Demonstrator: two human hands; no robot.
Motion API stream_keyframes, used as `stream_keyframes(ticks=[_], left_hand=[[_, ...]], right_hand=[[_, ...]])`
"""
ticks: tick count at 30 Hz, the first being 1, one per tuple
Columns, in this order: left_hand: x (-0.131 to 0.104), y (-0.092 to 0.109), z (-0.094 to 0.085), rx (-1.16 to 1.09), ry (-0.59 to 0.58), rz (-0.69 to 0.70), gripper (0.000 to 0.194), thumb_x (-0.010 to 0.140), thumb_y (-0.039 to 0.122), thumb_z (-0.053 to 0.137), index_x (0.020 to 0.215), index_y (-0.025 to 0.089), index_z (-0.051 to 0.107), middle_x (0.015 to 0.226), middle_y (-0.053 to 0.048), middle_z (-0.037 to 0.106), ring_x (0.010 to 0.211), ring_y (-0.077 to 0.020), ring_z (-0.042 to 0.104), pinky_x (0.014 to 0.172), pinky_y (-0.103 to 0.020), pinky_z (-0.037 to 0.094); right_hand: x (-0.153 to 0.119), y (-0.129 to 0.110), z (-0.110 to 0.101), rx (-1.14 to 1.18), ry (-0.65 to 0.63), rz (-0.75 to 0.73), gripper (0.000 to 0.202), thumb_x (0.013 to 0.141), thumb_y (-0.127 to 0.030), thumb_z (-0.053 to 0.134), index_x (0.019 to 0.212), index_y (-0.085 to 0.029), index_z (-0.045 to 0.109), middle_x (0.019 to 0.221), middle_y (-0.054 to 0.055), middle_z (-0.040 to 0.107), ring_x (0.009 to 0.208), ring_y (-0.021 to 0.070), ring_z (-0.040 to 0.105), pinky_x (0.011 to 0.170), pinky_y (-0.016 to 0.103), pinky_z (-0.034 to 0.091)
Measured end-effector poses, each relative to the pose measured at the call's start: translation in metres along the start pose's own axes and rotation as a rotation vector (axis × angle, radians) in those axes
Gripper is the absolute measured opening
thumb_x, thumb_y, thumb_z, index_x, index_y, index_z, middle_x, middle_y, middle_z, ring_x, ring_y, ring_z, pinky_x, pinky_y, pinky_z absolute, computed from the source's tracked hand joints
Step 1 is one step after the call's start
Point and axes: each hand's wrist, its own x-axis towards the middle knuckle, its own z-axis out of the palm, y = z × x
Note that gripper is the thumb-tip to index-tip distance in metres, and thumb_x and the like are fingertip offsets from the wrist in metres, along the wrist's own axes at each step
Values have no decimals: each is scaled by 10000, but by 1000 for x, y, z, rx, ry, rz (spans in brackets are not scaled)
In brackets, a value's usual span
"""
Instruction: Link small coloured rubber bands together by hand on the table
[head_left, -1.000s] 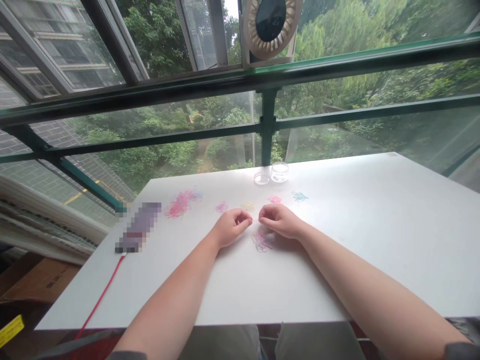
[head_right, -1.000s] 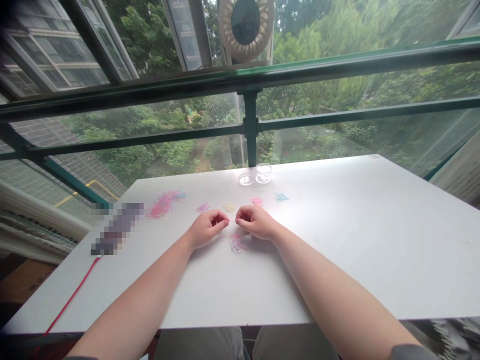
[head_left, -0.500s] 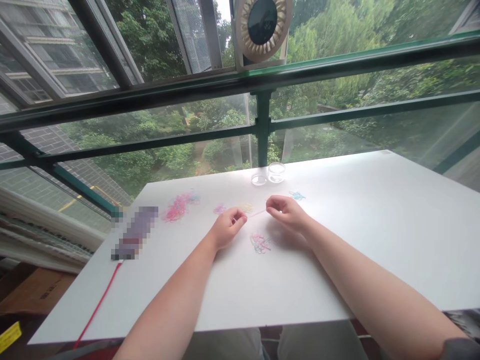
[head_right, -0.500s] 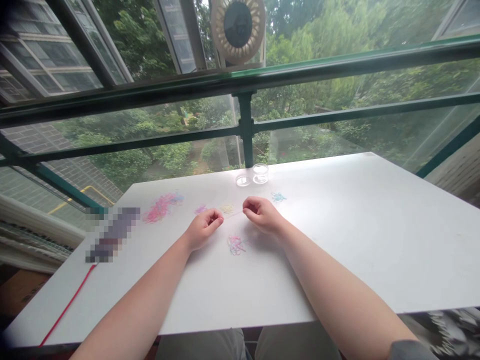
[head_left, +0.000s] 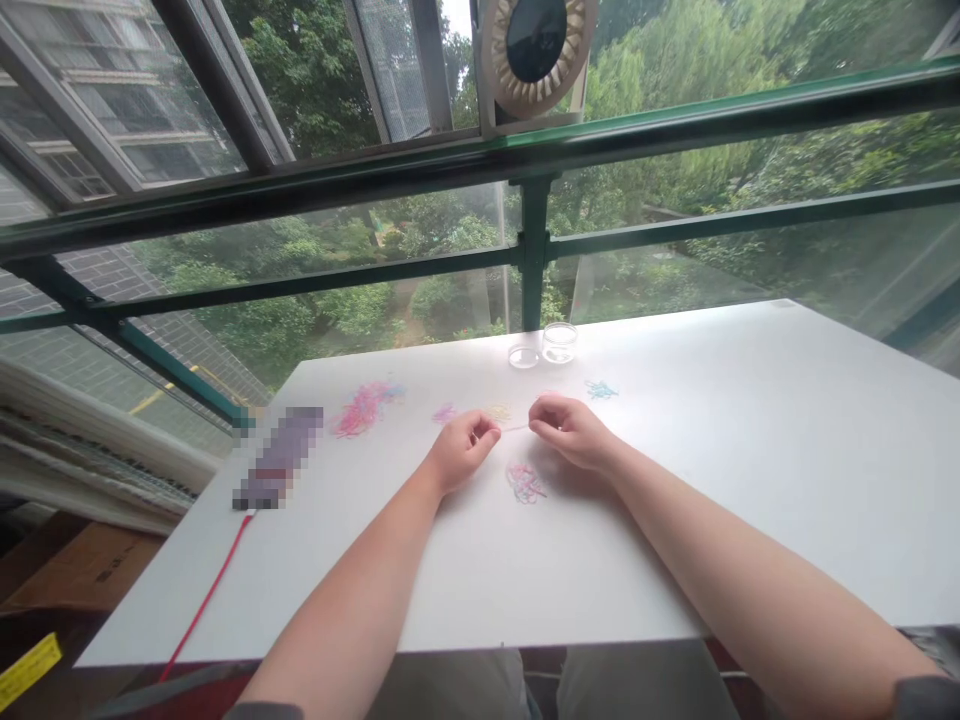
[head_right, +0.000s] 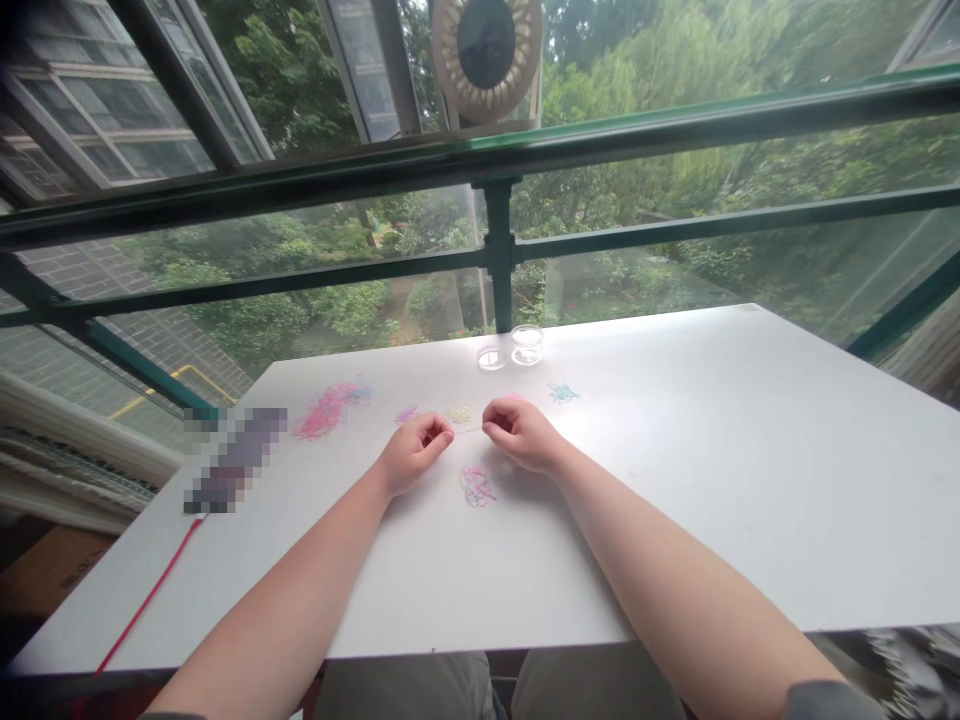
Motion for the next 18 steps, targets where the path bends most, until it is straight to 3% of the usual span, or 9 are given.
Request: stream_keyframes(ticks=[5, 12, 18], left_hand=[[-3, 3, 4, 29, -17, 31, 195, 800, 326, 543, 761, 142, 595, 659, -8, 561, 545, -90, 435, 527, -215, 357], [-1, 1, 0, 33, 20, 28, 201, 797, 316, 537, 764, 130, 605, 665, -16, 564, 547, -87, 435, 533, -221, 362], [1, 5, 8, 10, 15, 29, 204, 796, 313, 545, 788, 127, 628, 680, -26, 596, 579, -95, 476, 555, -219, 389]], right_hand=[[-6, -7, 11, -37, -93, -36, 76, 765, -187, 478, 690, -189, 476, 579, -29, 418, 537, 104, 363, 513, 240, 299], [-3, 5, -6, -92, 80, -17, 87, 776, -201, 477, 692, -197, 455, 594, -20, 410, 559, 121, 376, 537, 262, 313], [-6, 0, 9, -109, 2, -27, 72, 787, -211, 479, 717, -193, 484, 597, -18, 417, 555, 121, 378, 530, 258, 330]])
